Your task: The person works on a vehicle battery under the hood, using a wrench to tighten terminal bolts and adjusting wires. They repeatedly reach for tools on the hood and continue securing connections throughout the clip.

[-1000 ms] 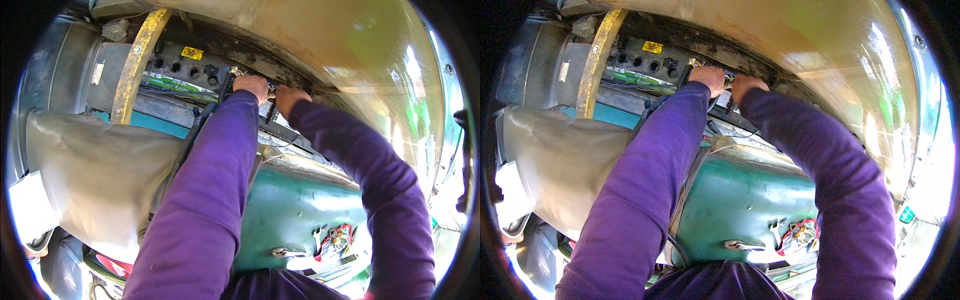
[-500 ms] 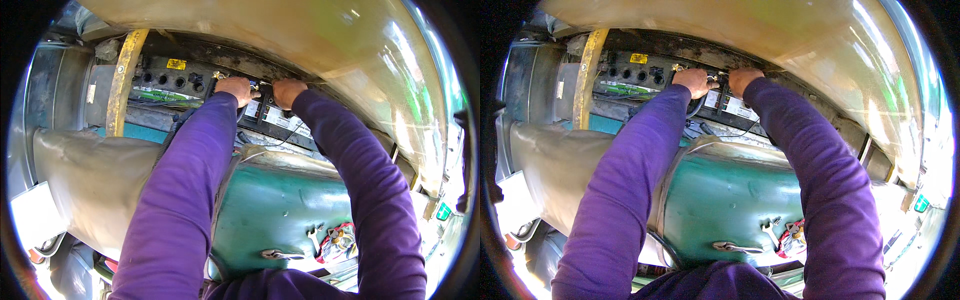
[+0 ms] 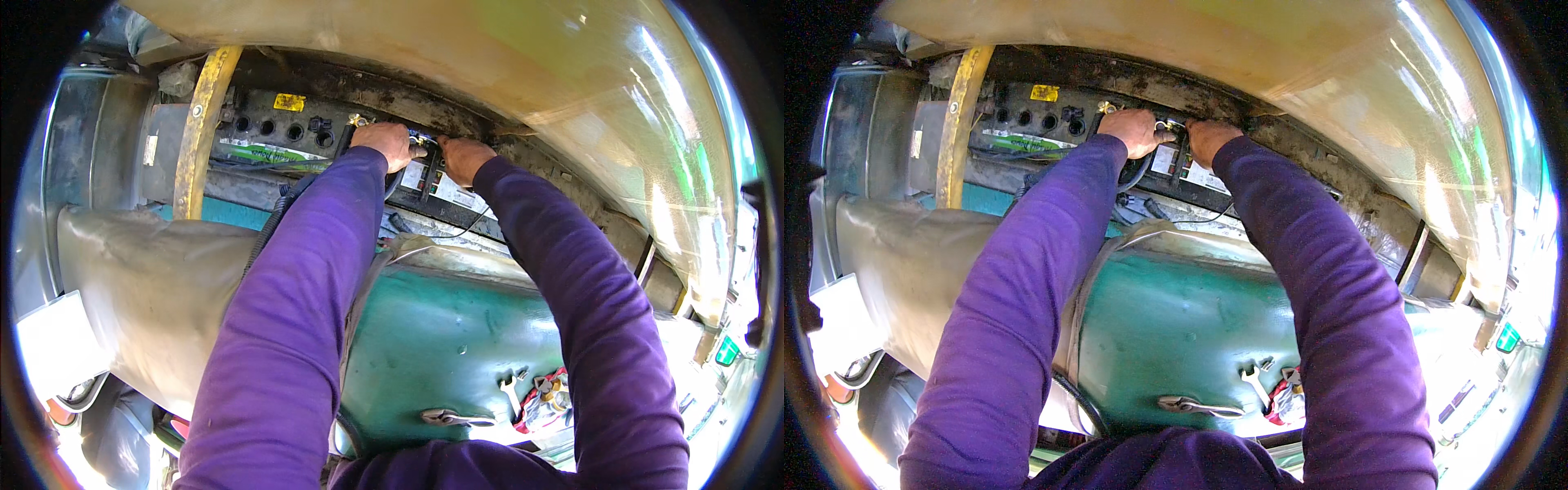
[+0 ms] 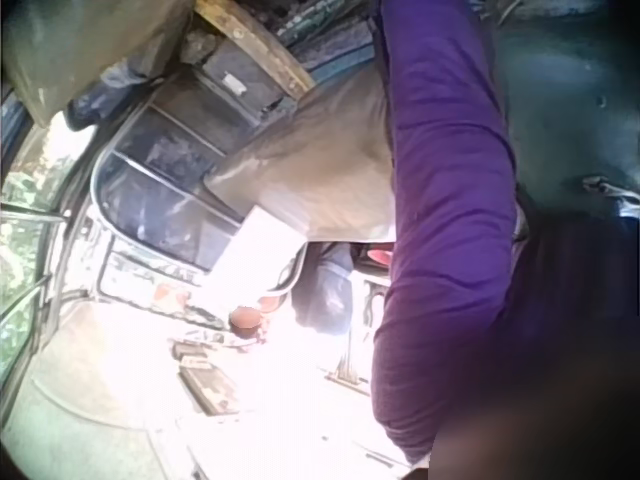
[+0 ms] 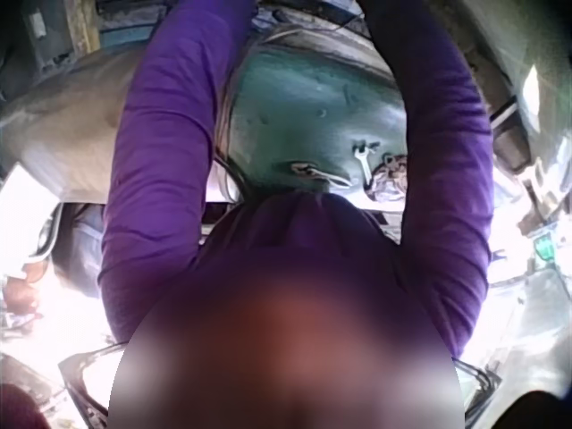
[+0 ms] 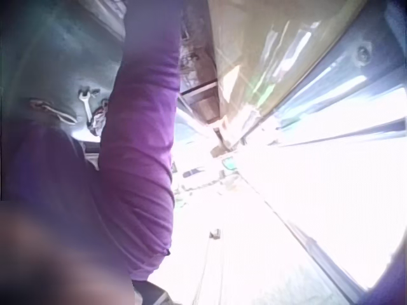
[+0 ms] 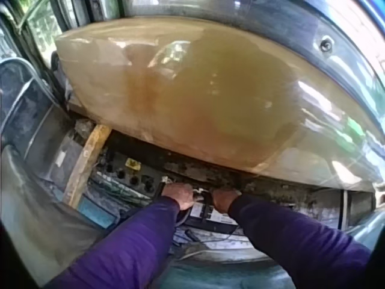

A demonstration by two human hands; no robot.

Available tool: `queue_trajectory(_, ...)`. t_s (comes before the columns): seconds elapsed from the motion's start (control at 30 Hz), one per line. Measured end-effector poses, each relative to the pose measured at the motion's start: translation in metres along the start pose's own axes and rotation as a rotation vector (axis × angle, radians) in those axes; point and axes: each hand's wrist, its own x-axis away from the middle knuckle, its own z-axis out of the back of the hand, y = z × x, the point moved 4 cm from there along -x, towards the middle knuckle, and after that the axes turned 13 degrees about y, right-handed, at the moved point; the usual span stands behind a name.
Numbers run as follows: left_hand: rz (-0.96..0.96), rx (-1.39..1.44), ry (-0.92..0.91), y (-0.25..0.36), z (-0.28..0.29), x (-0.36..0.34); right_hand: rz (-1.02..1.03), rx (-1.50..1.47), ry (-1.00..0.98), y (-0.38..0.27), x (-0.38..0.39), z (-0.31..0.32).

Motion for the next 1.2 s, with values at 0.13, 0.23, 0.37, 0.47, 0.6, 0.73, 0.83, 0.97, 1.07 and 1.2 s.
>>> queue_trajectory(0.13,0.01,0.028,0.007,-0.002,-0.002,0.0,-0.038,0.023,0.012,-0.005,0.005,0.0)
queue_trajectory(0.23,0.014,0.068,0.048,-0.004,-0.002,0.001,-0.091,0.034,0.064,-0.013,0.014,0.001)
queue_trajectory(0.37,0.001,0.102,0.117,-0.008,-0.002,0.001,-0.094,0.125,0.045,-0.032,0.005,0.01)
queue_trajectory(0.47,0.03,0.103,0.026,-0.01,-0.009,-0.001,0.012,0.403,-0.25,-0.053,-0.026,0.009)
queue_trajectory(0.6,0.071,0.18,0.038,-0.014,-0.005,-0.004,0.02,0.519,-0.467,-0.082,-0.063,0.002)
queue_trajectory(0.73,0.035,0.113,0.002,-0.008,-0.002,-0.002,-0.318,0.259,-0.238,-0.061,-0.058,0.017)
queue_trajectory(0.83,-0.016,0.039,-0.003,-0.002,0.001,0.002,-0.208,0.18,-0.034,-0.027,-0.033,0.035)
queue_trajectory(0.97,-0.02,0.011,-0.019,0.001,0.003,0.001,0.043,0.182,0.122,-0.007,0.008,0.02)
queue_trajectory(1.07,-0.016,-0.004,-0.016,0.001,0.002,0.001,0.002,0.124,0.167,0.001,0.01,0.003)
queue_trajectory(1.2,-0.014,-0.004,0.016,0.0,0.0,0.0,0.022,0.071,0.081,0.004,-0.003,-0.007)
